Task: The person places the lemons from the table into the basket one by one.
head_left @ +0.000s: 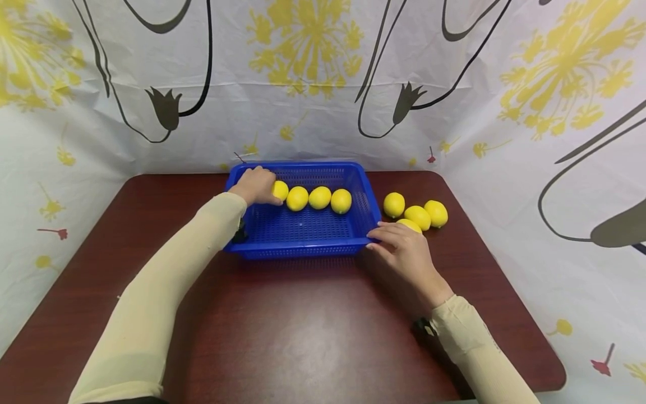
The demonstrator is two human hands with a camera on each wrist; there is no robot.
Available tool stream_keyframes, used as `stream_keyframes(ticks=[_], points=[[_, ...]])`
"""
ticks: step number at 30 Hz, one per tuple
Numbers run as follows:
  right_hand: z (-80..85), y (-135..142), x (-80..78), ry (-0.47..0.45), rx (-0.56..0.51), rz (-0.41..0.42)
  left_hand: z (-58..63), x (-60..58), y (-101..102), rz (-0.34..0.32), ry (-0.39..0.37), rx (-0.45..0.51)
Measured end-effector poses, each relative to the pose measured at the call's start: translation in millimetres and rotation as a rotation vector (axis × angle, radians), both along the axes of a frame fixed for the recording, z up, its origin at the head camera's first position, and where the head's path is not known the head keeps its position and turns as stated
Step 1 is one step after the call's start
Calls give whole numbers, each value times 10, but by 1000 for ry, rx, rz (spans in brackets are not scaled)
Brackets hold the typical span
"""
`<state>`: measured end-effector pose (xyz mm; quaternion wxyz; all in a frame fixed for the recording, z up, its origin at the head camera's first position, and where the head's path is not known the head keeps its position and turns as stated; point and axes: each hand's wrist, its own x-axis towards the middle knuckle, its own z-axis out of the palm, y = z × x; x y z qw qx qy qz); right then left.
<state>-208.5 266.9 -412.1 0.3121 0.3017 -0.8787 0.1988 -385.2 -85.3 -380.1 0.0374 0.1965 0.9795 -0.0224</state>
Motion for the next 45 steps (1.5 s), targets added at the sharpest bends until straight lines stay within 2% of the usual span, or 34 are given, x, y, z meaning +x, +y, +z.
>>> stream_keyframes(ticks=[14,35,45], points=[[-17,0,-11,12,-12,5,-28,16,-1,10,-15,10],[-14,3,-9,-1,-16,5,-172,-38,-11,32,-48,-31],[-27,5,-13,14,-30,19,-169,-24,-28,21,-44,-28]])
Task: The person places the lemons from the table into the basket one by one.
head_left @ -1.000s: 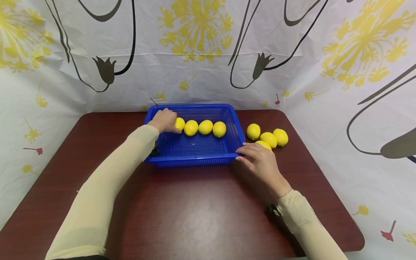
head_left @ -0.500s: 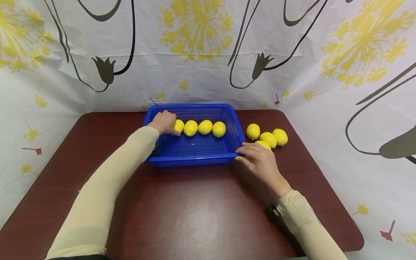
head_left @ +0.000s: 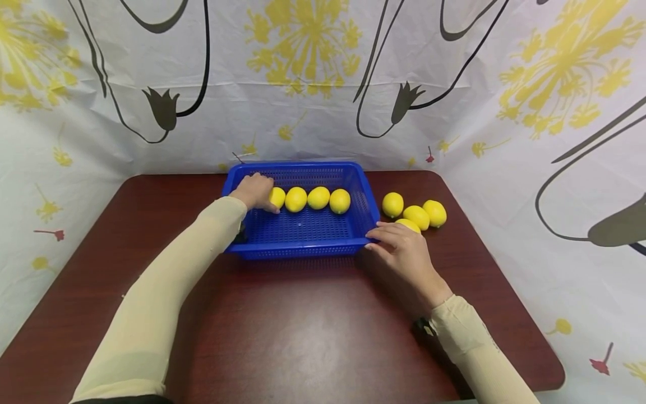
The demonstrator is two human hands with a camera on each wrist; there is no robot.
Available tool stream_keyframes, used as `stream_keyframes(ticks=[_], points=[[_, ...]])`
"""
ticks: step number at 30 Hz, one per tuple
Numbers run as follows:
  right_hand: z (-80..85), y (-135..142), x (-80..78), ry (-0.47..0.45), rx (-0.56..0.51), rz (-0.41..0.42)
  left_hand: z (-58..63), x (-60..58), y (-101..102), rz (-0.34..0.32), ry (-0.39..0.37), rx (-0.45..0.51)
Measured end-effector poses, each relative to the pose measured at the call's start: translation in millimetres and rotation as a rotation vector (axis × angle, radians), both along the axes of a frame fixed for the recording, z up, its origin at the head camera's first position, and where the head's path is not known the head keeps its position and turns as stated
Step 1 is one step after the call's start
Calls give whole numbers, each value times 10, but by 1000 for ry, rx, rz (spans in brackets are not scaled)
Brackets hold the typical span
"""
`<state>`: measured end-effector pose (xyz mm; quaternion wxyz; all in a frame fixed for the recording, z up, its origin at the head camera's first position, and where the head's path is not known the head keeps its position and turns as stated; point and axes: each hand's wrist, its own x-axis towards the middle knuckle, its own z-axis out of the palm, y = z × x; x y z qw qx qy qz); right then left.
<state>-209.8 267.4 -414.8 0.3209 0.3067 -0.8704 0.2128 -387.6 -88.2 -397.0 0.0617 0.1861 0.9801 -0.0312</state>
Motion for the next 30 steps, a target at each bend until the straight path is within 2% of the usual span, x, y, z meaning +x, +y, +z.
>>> stream_keyframes(ticks=[11,19,30], points=[[-1,-7,-3,-8,15,-1,8,20,-43,11,-25,13],[9,-6,-1,-6,17,-8,69,17,-87,-2,-8,80],[-1,7,5,-9,20,-18,344,86,-196,-13,14,184]])
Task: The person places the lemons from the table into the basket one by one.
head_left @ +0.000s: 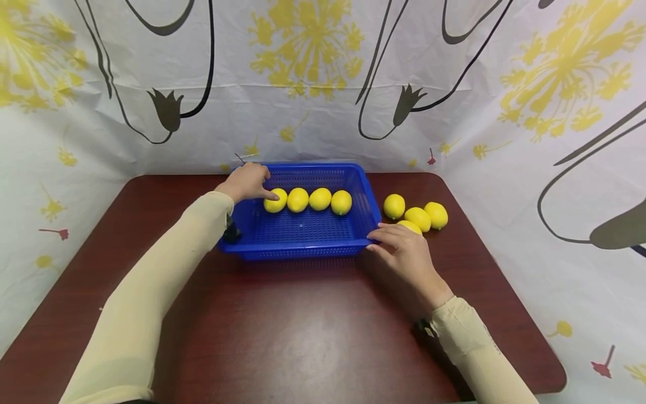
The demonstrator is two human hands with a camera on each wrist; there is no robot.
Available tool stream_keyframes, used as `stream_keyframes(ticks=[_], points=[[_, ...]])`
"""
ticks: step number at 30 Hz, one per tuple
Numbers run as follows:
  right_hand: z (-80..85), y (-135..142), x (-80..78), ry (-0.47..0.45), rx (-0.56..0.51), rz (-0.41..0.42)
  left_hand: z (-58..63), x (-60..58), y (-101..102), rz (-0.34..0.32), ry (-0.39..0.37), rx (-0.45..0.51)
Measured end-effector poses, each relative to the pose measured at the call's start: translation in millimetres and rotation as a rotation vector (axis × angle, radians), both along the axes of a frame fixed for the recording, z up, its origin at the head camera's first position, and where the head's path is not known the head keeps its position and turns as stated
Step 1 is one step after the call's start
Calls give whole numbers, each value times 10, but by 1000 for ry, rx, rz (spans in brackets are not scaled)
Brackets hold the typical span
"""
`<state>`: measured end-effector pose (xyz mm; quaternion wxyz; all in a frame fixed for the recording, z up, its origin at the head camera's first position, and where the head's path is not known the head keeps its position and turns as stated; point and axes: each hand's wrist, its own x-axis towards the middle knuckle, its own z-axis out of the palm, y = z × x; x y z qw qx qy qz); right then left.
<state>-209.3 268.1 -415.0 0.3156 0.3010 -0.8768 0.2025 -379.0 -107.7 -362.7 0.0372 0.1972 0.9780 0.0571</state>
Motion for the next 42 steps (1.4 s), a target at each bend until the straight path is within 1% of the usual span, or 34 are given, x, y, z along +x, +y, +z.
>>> stream_keyframes(ticks=[7,12,17,22,26,31,35,38,42], points=[[6,-4,-7,21,-12,12,199,88,-80,-12,8,96],[5,-9,-2,19,-11,12,324,197,-149,-29,24,136],[-10,-5,-3,15,-11,8,399,376,-228,-58,81,131],[-14,-1,-9,19,-13,12,456,627,-310,-78,151,141],[-16,-11,-15,13,-20,18,419,838,-399,-88,192,140],[-7,-32,-11,4,-26,16,312,1094,-542,-91,230,125],[-1,-38,-7,8,-27,16,205,1295,-643,-116,283,149],[-3,-34,-7,8,-28,14,97,1433,-701,-161,359,202],[-11,-25,-6,9,-32,11,-64,1569,-758,-243,497,291]])
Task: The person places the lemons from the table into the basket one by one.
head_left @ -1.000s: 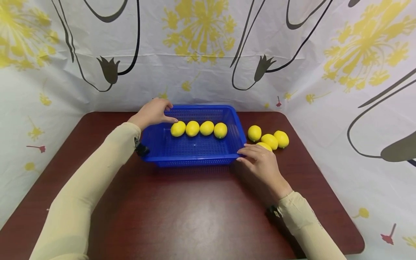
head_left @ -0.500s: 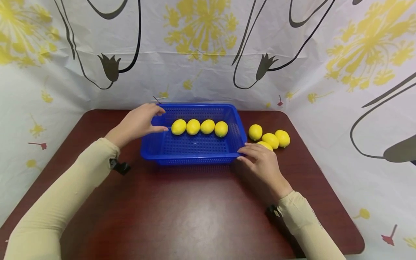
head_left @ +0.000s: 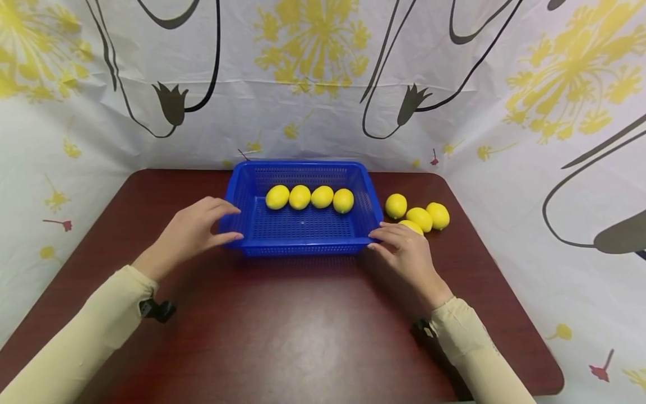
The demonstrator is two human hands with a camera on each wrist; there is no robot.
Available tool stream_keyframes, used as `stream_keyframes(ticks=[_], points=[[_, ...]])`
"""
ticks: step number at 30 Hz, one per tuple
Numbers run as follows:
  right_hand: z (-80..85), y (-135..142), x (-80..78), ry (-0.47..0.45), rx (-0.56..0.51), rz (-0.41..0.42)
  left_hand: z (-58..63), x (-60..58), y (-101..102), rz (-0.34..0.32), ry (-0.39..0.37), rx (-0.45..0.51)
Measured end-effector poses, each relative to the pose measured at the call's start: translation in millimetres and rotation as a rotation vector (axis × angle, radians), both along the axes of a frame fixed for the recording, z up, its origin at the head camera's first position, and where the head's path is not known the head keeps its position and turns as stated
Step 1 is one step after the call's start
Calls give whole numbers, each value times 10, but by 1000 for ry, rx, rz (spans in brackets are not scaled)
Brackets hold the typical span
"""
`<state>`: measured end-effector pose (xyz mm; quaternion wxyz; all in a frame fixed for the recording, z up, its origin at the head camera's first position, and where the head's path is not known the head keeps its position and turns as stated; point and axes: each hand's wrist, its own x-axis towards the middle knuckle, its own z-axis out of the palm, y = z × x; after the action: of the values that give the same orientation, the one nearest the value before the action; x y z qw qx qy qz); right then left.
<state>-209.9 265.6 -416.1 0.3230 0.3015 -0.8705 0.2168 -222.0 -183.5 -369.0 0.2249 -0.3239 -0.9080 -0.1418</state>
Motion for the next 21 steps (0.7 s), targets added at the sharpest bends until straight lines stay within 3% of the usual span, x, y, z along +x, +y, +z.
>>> stream_keyframes(ticks=[4,10,17,21], points=[[-3,-1,4,2,-5,-4,-122,100,-45,-56,101,54],[-3,-2,23,-19,-1,-14,-257,190,-81,-85,177,104],[7,-13,35,-30,11,-18,-316,272,-111,-45,165,122],[11,-23,37,-18,9,-11,-379,276,-128,-57,184,132]])
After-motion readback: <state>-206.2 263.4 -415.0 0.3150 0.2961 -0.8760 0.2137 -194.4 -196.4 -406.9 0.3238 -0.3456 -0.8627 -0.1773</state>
